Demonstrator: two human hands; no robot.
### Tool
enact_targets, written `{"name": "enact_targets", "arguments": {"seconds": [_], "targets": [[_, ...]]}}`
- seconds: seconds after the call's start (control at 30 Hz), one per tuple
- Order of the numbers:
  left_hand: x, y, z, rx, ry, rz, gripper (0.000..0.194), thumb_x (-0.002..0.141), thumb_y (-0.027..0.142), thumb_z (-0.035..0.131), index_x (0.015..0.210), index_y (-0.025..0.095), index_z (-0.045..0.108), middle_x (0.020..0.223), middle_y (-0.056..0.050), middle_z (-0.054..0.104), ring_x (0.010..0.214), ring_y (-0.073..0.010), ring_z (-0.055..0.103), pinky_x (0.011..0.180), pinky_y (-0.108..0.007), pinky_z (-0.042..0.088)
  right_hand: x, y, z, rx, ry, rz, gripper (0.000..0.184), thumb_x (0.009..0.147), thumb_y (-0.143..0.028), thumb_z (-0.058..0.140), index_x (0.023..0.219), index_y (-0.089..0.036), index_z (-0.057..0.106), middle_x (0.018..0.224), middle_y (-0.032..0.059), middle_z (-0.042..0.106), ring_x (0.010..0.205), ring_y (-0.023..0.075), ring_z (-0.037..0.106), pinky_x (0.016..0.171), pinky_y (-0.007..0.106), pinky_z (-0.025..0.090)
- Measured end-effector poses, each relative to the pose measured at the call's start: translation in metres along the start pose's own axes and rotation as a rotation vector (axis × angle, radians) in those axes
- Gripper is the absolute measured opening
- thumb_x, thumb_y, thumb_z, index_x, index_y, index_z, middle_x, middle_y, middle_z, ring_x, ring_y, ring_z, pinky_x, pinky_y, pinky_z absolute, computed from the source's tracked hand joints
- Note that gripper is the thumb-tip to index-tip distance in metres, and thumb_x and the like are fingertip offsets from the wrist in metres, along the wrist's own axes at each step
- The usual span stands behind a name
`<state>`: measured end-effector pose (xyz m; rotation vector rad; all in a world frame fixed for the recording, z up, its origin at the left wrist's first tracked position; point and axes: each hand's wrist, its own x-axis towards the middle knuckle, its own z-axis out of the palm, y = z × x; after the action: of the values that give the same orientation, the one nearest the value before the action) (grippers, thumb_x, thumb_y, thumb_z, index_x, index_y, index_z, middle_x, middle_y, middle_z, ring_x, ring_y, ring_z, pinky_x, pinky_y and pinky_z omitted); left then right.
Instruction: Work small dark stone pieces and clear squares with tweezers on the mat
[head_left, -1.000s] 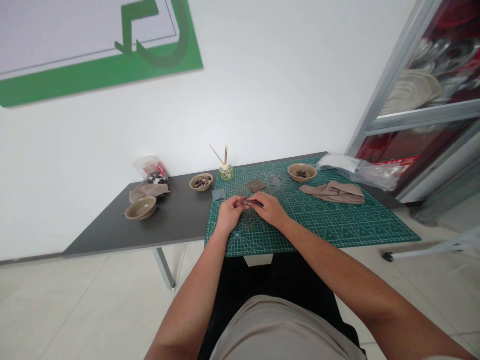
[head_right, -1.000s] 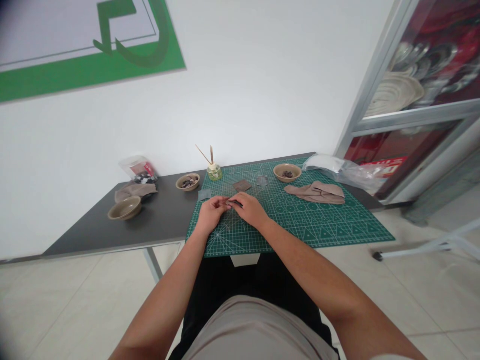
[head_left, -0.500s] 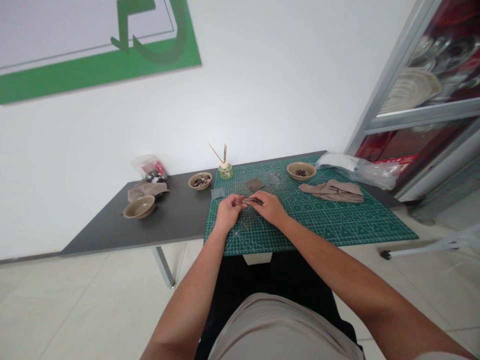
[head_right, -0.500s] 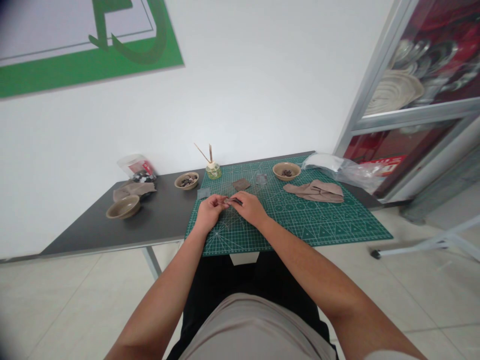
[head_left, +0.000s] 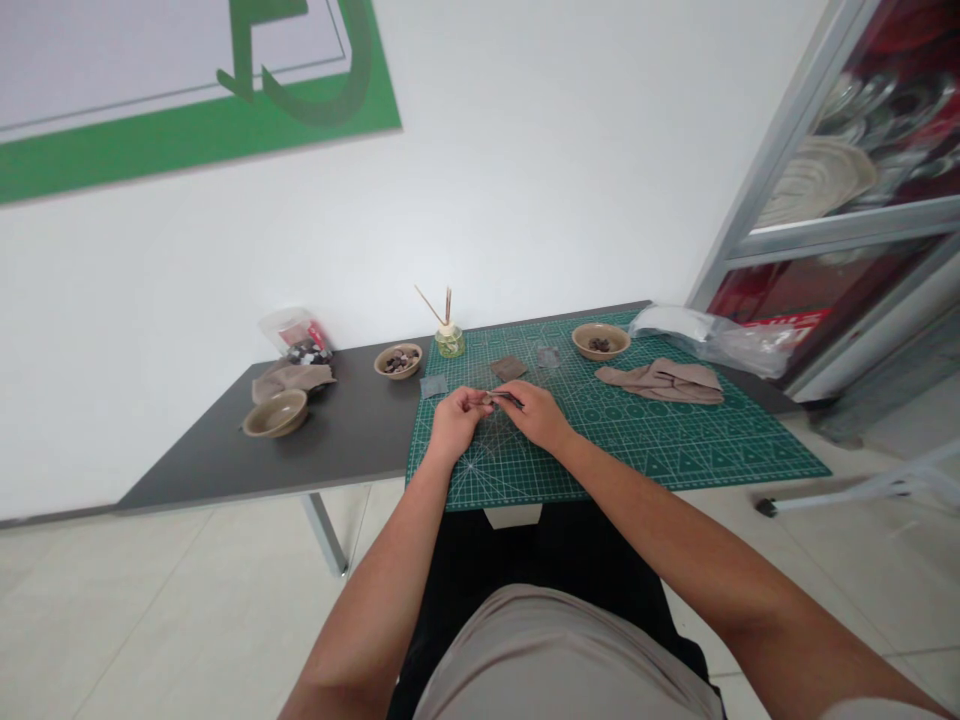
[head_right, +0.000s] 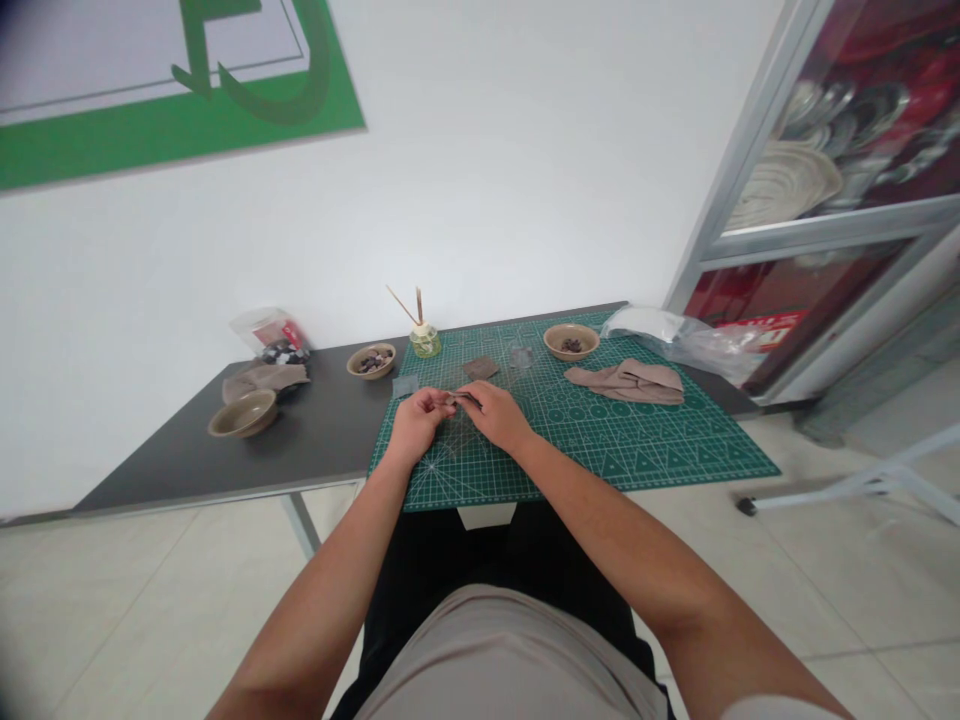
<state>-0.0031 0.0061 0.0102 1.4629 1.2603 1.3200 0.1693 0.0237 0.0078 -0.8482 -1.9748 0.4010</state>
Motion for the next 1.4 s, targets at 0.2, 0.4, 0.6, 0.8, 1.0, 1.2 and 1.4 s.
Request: {"name": "enact_targets", "arguments": {"seconds": [0.2, 0.4, 0.6, 0.8, 1.0, 1.2, 1.4], "targets": [[-0.0001, 0.0005, -0.0003, 0.000, -0.003, 0.005, 0.015, 0.067, 0.022, 0.069, 0.081, 0.018, 0.064, 0.067, 0.002, 0.066, 0.063, -0.0147, 0.061, 0.066, -0.028, 0.047, 0.0010, 0.0013, 0.0001, 0.027, -0.032, -0.020, 0.011, 0.092, -0.023, 0.057, 0.096, -0.021, 0.067, 0.092, 0.0043, 0.069, 0.087, 0.0180, 0.065, 0.081, 0.030, 0.049], [-0.0001, -0.0017, -0.0008, -0.020, -0.009, 0.002, 0.015, 0.066, 0.019, 0.069, 0.081, 0.018, 0.065, 0.064, 0.002, 0.065, 0.063, -0.0143, 0.061, 0.065, -0.027, 0.046, 0.0008, 0.0003, -0.0015, 0.043, -0.053, 0.019, 0.009, 0.090, -0.025, 0.061, 0.095, -0.020, 0.067, 0.088, 0.0033, 0.068, 0.082, 0.0177, 0.064, 0.076, 0.029, 0.047], [-0.0008, 0.0003, -0.0005, -0.035, -0.005, 0.007, 0.015, 0.066, 0.020, 0.070, 0.080, 0.018, 0.066, 0.064, 0.002, 0.065, 0.061, -0.0142, 0.061, 0.064, -0.026, 0.047, 0.0004, 0.0004, -0.0010, 0.030, -0.048, 0.037, 0.009, 0.090, -0.027, 0.060, 0.094, -0.020, 0.066, 0.087, 0.0032, 0.068, 0.081, 0.0177, 0.063, 0.076, 0.029, 0.046], [-0.0007, -0.0012, -0.0006, -0.015, 0.007, 0.014, 0.015, 0.066, 0.018, 0.069, 0.080, 0.018, 0.066, 0.064, 0.003, 0.065, 0.061, -0.0135, 0.060, 0.063, -0.026, 0.045, 0.0004, 0.0002, -0.0007, -0.013, -0.085, 0.043, 0.011, 0.091, -0.028, 0.059, 0.090, -0.020, 0.065, 0.085, 0.0035, 0.066, 0.079, 0.0178, 0.061, 0.073, 0.029, 0.044], [-0.0007, -0.0006, -0.0008, -0.009, 0.007, 0.014, 0.015, 0.066, 0.018, 0.069, 0.081, 0.018, 0.066, 0.063, 0.003, 0.065, 0.061, -0.0139, 0.060, 0.064, -0.026, 0.046, 0.0006, 0.0001, -0.0004, 0.005, -0.082, 0.044, 0.009, 0.091, -0.028, 0.059, 0.092, -0.020, 0.063, 0.086, 0.0030, 0.066, 0.080, 0.0177, 0.060, 0.074, 0.029, 0.043], [-0.0026, 0.0037, -0.0007, -0.003, 0.010, 0.014, 0.014, 0.066, 0.019, 0.069, 0.081, 0.018, 0.067, 0.063, 0.003, 0.065, 0.061, -0.0134, 0.060, 0.063, -0.026, 0.045, 0.0017, -0.0007, -0.0015, 0.031, -0.098, 0.068, 0.009, 0.090, -0.028, 0.060, 0.086, -0.020, 0.061, 0.080, 0.0012, 0.062, 0.074, 0.0165, 0.057, 0.069, 0.027, 0.041], [-0.0021, 0.0011, -0.0001, 0.010, 0.013, 0.011, 0.013, 0.065, 0.018, 0.070, 0.078, 0.018, 0.066, 0.061, 0.003, 0.063, 0.060, -0.0134, 0.059, 0.063, -0.026, 0.045, 0.0014, -0.0006, -0.0015, 0.036, -0.063, 0.042, 0.008, 0.091, -0.022, 0.054, 0.089, -0.019, 0.061, 0.085, 0.0030, 0.064, 0.080, 0.0170, 0.060, 0.073, 0.027, 0.042]]}}
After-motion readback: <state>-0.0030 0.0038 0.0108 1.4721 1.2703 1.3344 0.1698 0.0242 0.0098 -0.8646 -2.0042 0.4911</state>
